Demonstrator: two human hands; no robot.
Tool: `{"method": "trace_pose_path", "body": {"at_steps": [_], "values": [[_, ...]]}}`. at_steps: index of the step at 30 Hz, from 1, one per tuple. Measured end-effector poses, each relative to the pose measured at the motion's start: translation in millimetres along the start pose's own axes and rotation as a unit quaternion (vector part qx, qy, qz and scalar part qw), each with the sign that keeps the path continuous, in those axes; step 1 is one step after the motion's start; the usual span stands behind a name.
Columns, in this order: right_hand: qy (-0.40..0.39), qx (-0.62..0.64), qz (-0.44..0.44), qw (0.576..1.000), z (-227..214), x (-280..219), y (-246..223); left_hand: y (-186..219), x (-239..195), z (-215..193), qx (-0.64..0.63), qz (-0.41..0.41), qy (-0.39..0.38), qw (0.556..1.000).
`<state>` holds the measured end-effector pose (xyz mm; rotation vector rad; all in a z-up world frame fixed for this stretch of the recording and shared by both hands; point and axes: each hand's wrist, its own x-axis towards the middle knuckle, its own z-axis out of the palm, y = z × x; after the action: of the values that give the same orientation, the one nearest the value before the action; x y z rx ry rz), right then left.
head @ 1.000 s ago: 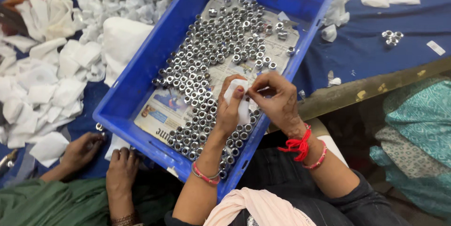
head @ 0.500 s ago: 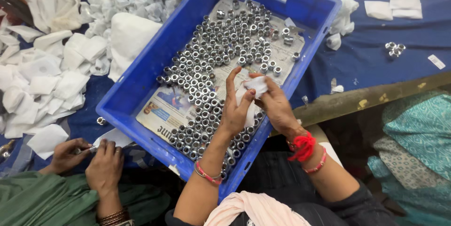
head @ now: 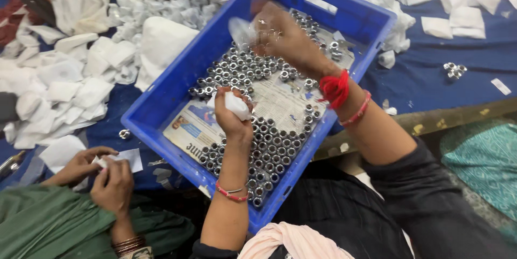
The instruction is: The person wraps small metal components in pieces of white tissue paper. They select metal parts from a blue bin, place each one on a sheet of tissue paper, and fold the paper around the object.
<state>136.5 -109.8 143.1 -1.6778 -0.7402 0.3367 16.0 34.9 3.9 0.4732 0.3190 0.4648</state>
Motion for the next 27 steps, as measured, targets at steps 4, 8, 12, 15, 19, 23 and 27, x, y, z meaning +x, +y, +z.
{"method": "trace_pose_path", "body": {"at_steps": [4, 8, 12, 15, 19, 23, 27], "values": [[0.031, 0.104, -0.172, 0.979, 19.6, 1.2, -25.0, -1.3, 1.6, -1.3, 0.024, 0.014, 0.021, 0.999], [-0.018, -0.021, -0.084, 0.996, 49.5, -45.1, 16.9, -4.9, 6.2, -1.7, -0.008, -0.006, 0.01, 1.0], [0.041, 0.004, -0.039, 0.998, 70.8, -82.4, 49.4, -12.1, 9.6, -5.0, -0.003, 0.013, -0.039, 0.999], [0.077, -0.058, -0.078, 0.992, 74.6, -96.0, 56.2, -18.8, 2.9, -0.7, 0.065, 0.041, -0.04, 0.996], [0.132, 0.011, -0.053, 0.99, 72.7, -95.7, 75.9, -16.3, 0.8, 2.8, 0.031, 0.006, -0.016, 0.999], [0.18, 0.153, 0.002, 0.972, 70.5, -97.1, 101.5, -15.7, 9.4, -5.5, 0.043, 0.021, -0.005, 0.999], [0.171, 0.294, -0.012, 0.94, 71.8, -104.0, 111.4, -23.5, 8.4, -8.1, 0.091, 0.04, -0.023, 0.995]]}}
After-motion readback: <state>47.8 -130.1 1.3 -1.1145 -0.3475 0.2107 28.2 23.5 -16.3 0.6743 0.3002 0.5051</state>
